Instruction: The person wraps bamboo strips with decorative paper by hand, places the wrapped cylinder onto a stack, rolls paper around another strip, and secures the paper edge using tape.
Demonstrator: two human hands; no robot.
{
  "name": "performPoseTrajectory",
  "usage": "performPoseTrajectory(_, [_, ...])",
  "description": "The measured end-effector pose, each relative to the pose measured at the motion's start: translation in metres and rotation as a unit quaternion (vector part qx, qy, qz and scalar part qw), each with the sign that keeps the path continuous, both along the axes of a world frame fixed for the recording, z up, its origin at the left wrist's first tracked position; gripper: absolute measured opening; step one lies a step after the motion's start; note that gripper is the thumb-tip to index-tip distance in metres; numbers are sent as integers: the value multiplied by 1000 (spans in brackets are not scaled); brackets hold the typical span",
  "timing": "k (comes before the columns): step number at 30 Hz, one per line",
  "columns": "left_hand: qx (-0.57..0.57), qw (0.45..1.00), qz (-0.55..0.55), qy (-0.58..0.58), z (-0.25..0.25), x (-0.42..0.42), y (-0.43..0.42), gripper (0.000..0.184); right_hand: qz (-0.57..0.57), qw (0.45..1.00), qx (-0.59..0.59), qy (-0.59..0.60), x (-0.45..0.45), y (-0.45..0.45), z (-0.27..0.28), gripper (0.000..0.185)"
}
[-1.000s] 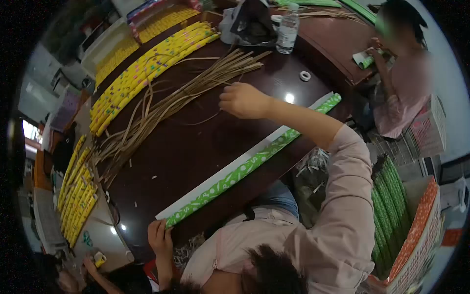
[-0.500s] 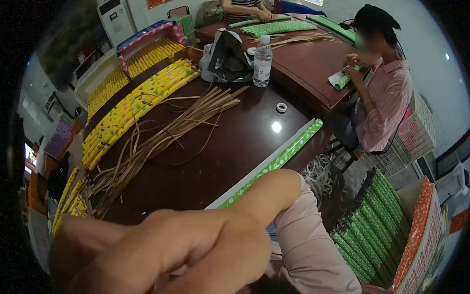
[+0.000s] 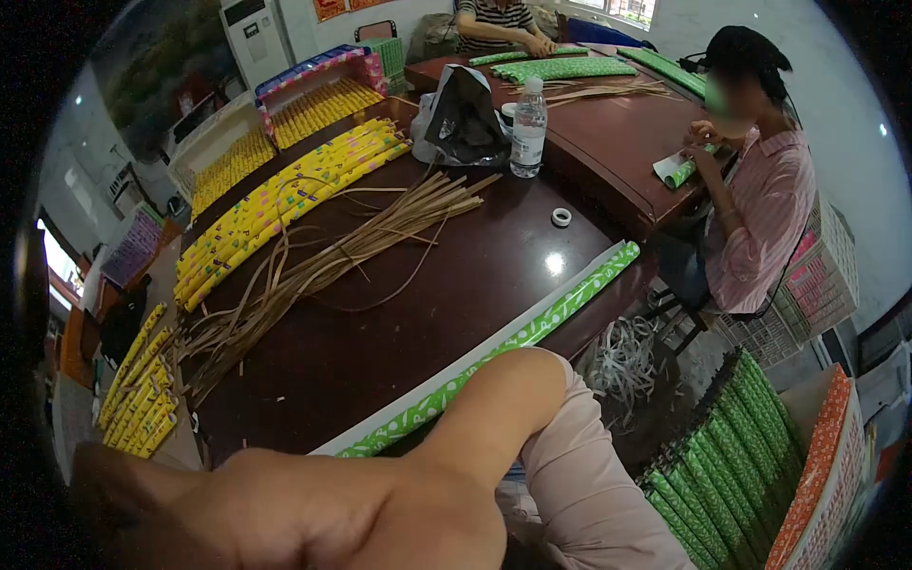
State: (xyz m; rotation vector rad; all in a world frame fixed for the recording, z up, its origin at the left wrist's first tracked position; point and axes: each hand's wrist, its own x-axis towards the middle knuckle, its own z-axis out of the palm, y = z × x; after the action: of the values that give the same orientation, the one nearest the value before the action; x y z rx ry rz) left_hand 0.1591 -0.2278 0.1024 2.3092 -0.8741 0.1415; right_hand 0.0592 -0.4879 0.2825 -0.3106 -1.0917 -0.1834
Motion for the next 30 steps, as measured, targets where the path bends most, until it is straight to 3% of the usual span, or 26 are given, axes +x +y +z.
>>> performPoseTrajectory(11, [-6,1000,-7,-28,-16,5,6,37,27,999,-25,-3,17,7,2,29])
performPoseTrajectory(13, [28,992,-43,-115,-27,11,14,36,34,999,-24,4,10,12,-4,29])
performPoseTrajectory(16, [24,989,-61,-134,-33,15,17,35,44,999,-28,9,23,4,3,29])
performPoseTrajectory(30, [17,992,-57,-111,-28,14,15,34,66,996,-48,38,44,-6,6,28])
